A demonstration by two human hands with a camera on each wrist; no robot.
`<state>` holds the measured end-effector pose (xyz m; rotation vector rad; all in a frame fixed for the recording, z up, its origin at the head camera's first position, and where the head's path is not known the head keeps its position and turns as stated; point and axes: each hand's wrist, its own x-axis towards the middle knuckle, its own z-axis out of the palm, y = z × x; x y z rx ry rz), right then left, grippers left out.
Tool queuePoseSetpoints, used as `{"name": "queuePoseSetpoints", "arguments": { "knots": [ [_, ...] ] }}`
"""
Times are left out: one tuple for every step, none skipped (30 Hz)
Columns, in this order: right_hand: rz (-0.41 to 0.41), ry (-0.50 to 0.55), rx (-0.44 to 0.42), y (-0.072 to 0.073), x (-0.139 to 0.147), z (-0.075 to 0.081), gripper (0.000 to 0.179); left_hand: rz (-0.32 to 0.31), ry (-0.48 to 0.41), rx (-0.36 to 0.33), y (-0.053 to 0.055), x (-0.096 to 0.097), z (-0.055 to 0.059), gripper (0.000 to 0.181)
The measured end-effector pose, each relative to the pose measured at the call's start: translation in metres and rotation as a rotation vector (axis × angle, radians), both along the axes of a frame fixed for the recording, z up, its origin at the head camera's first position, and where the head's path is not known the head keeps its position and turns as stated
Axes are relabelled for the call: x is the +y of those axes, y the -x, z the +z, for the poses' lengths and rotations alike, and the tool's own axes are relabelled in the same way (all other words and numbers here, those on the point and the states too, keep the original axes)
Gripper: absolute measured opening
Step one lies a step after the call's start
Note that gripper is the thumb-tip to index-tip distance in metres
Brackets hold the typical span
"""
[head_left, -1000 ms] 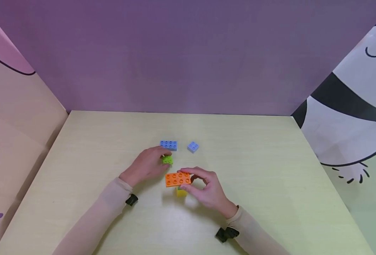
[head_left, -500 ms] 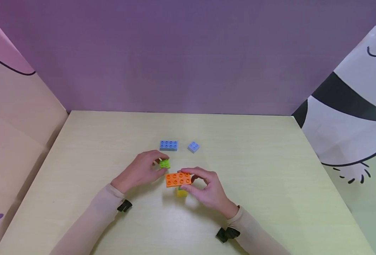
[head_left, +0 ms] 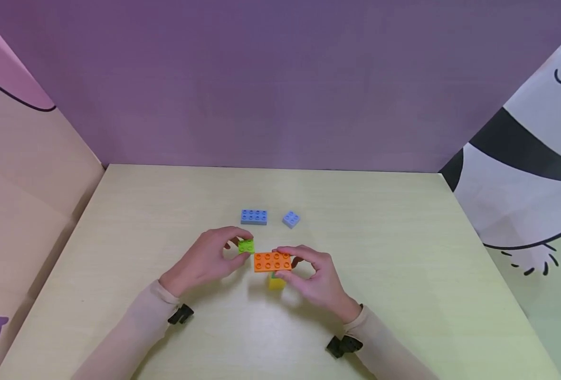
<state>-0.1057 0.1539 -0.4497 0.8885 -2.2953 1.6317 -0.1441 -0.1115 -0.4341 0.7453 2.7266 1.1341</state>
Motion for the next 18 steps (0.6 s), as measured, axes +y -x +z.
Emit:
{"name": "queuePoseSetpoints", "arguments": {
  "knots": [
    [0.000, -0.002, 0.001, 0.000, 0.000, 0.000, 0.044, -0.002, -0.008, 0.006, -0.002, 0.000, 0.002, 0.031],
    [-0.003, -0.005, 0.001, 0.000, -0.001, 0.001, 0.044, -0.003, -0.015, 0.014, -0.004, 0.000, 0.003, 0.030],
    [-0.007, -0.009, 0.003, 0.000, -0.001, 0.001, 0.045, -0.006, -0.021, 0.022, -0.005, -0.001, 0.005, 0.030],
    [-0.013, -0.015, 0.005, 0.001, -0.002, 0.002, 0.045, -0.011, -0.031, 0.031, -0.007, -0.001, 0.006, 0.029],
    [-0.022, -0.019, 0.007, 0.001, -0.002, 0.003, 0.045, -0.015, -0.043, 0.037, -0.008, -0.001, 0.008, 0.029],
    [-0.030, -0.024, 0.010, 0.001, -0.003, 0.005, 0.045, -0.018, -0.060, 0.040, -0.009, -0.001, 0.009, 0.029],
    [-0.038, -0.028, 0.010, 0.001, -0.004, 0.007, 0.044, -0.022, -0.078, 0.041, -0.010, -0.002, 0.010, 0.030],
    [-0.046, -0.031, 0.009, 0.001, -0.004, 0.010, 0.044, -0.024, -0.096, 0.041, -0.011, -0.002, 0.011, 0.031],
    [-0.052, -0.035, 0.010, 0.002, -0.005, 0.013, 0.043, -0.026, -0.117, 0.038, -0.012, -0.002, 0.012, 0.031],
    [-0.057, -0.035, 0.011, 0.002, -0.006, 0.014, 0.043, -0.027, -0.138, 0.034, -0.013, -0.002, 0.012, 0.032],
    [-0.059, -0.033, 0.012, 0.003, -0.006, 0.016, 0.043, -0.028, -0.158, 0.030, -0.014, -0.002, 0.013, 0.033],
    [-0.060, -0.033, 0.012, 0.003, -0.006, 0.016, 0.043, -0.028, -0.173, 0.028, -0.014, -0.002, 0.013, 0.034],
    [-0.061, -0.031, 0.012, 0.005, -0.006, 0.016, 0.042, -0.029, -0.187, 0.029, -0.015, -0.002, 0.013, 0.034],
    [-0.061, -0.031, 0.012, 0.006, -0.006, 0.014, 0.042, -0.031, -0.200, 0.030, -0.016, -0.002, 0.013, 0.034],
    [-0.063, -0.030, 0.011, 0.007, -0.006, 0.013, 0.042, -0.035, -0.216, 0.032, -0.016, -0.002, 0.014, 0.035],
    [-0.064, -0.027, 0.006, 0.009, -0.005, 0.010, 0.043, -0.039, -0.230, 0.036, -0.017, -0.001, 0.014, 0.035],
    [-0.064, -0.027, 0.000, 0.010, -0.004, 0.008, 0.043, -0.044, -0.244, 0.040, -0.017, -0.001, 0.014, 0.035],
    [-0.064, -0.028, -0.006, 0.011, -0.004, 0.006, 0.043, -0.048, -0.258, 0.045, -0.018, 0.000, 0.014, 0.035]
  ]
}}
